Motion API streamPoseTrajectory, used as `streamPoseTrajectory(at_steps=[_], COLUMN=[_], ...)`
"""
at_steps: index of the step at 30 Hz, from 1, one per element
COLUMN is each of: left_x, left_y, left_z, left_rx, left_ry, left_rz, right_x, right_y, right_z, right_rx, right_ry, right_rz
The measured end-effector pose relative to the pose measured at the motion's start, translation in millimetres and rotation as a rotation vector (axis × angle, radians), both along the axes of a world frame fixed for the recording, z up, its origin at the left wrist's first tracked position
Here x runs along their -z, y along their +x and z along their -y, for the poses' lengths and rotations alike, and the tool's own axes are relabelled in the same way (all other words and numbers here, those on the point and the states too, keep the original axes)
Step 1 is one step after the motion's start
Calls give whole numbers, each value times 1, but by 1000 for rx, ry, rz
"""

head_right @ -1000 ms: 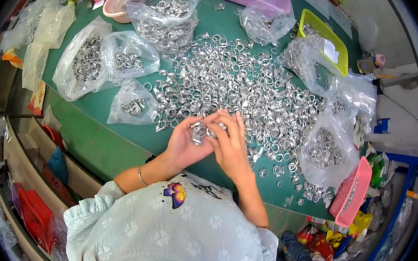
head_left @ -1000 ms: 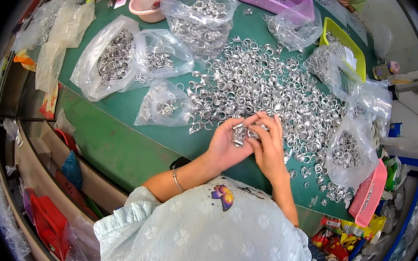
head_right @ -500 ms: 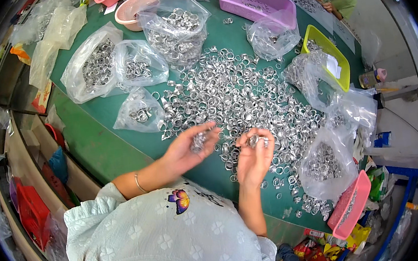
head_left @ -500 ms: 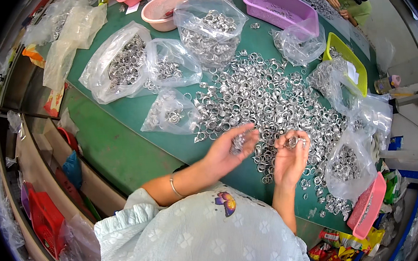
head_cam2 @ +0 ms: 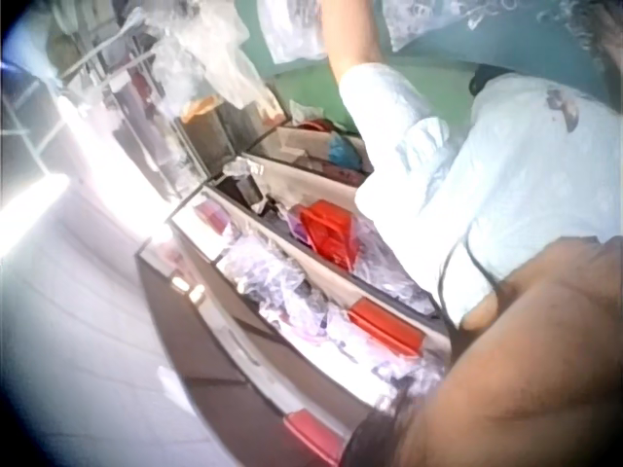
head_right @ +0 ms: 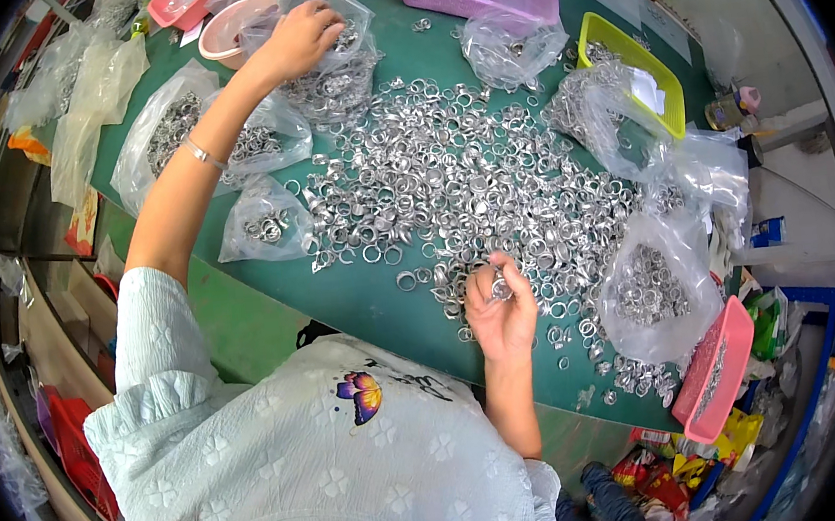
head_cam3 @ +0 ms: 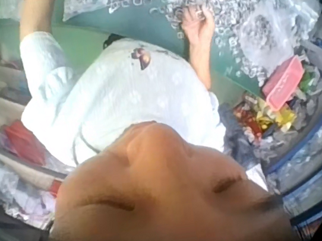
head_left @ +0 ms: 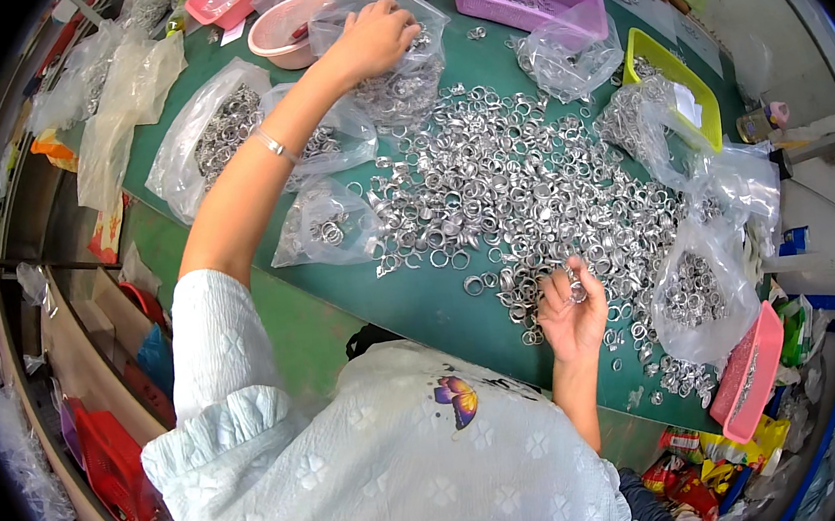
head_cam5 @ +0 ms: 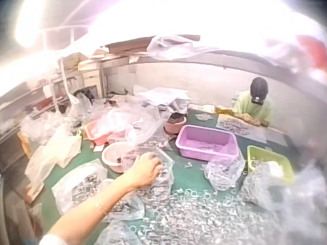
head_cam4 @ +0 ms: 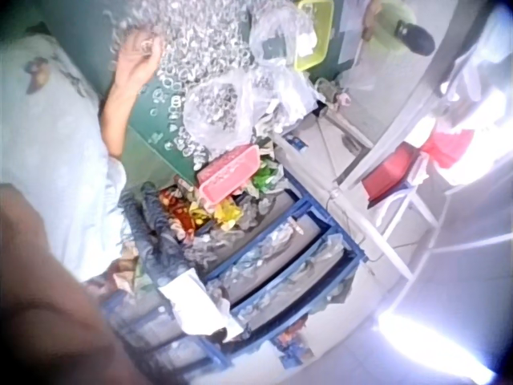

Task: The person assembles small metal keychains by hand, picking up individual rings and metal pieces from a large pile on a green table. They link the components together and place the finished assemblies into a plastic bag. The process is repetitive and involves handling many small parts.

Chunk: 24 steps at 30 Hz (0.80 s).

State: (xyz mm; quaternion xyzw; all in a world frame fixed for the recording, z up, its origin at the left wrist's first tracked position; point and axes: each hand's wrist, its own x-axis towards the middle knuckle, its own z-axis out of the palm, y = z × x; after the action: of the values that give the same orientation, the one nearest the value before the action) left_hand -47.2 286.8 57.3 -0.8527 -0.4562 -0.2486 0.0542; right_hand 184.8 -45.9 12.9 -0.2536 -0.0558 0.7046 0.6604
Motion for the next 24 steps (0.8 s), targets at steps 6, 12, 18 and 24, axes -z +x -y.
streamPoseTrajectory(at_steps=[6,12,18,24], left_x=[-36,21,74,77], left_y=[5,6,33,18], left_z=[115,236,264,279], left_rx=[359,304,160,393], left_ry=[-52,-574,-410,-522], left_rz=[411,310,35,185], right_x=[11,-10,9,0], right_y=[7,-20,-48,-46], right_z=[-2,-47,-88,-70], right_rx=[33,-102,54,-281], right_ry=[104,-63,300,285], right_rz=[301,1088,1992,2217])
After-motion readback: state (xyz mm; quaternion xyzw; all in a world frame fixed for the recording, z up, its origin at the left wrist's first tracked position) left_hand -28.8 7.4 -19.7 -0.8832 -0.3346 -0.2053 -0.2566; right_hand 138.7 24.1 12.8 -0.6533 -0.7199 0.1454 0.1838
